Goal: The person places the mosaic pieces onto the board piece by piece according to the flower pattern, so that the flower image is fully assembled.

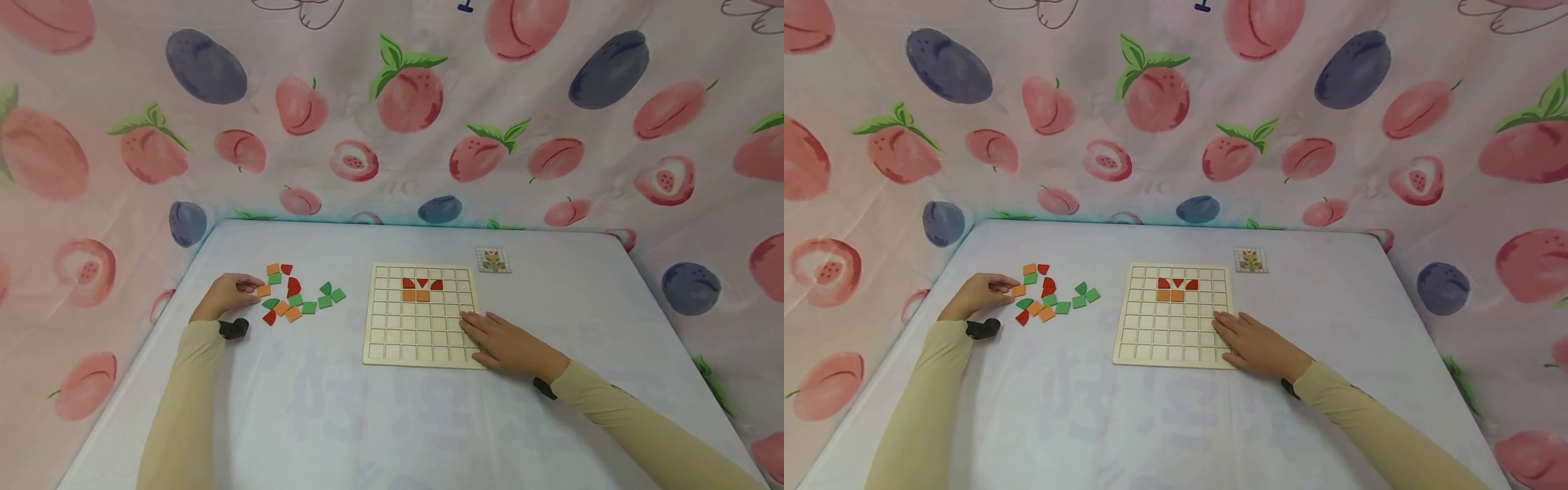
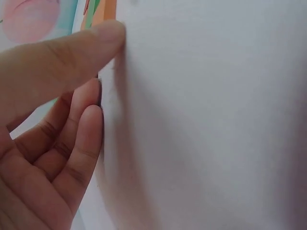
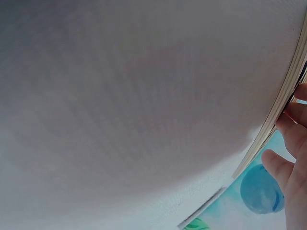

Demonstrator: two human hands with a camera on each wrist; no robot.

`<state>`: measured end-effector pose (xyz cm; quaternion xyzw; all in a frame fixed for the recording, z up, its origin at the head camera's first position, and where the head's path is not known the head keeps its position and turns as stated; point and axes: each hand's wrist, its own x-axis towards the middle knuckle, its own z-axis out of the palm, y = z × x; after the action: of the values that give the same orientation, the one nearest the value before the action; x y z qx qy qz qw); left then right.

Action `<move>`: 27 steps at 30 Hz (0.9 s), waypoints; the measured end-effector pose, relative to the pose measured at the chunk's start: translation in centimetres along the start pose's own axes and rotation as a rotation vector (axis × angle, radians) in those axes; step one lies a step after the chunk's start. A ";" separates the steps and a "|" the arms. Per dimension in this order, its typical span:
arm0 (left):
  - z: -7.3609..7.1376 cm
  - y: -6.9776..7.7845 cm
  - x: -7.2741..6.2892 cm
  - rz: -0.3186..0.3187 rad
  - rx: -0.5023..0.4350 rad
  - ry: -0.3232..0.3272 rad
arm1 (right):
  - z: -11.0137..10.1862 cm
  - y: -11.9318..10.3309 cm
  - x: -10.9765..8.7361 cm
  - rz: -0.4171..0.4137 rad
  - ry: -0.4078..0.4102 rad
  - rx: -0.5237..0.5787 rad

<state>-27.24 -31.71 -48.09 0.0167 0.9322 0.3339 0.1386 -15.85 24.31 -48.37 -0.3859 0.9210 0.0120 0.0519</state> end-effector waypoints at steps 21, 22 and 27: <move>0.1 -0.2 -0.4 0.024 0.031 0.050 | 0.1 0.1 0.0 -0.006 0.010 -0.010; 0.1 -0.1 -0.5 0.026 0.030 0.051 | 0.1 0.1 0.0 -0.005 0.009 -0.011; 0.1 0.0 -0.5 0.006 0.016 0.055 | 0.1 0.1 0.0 -0.002 0.001 -0.007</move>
<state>-26.68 -31.67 -48.02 0.0117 0.9383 0.3270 0.1117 -15.91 24.36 -48.44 -0.3869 0.9206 0.0151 0.0499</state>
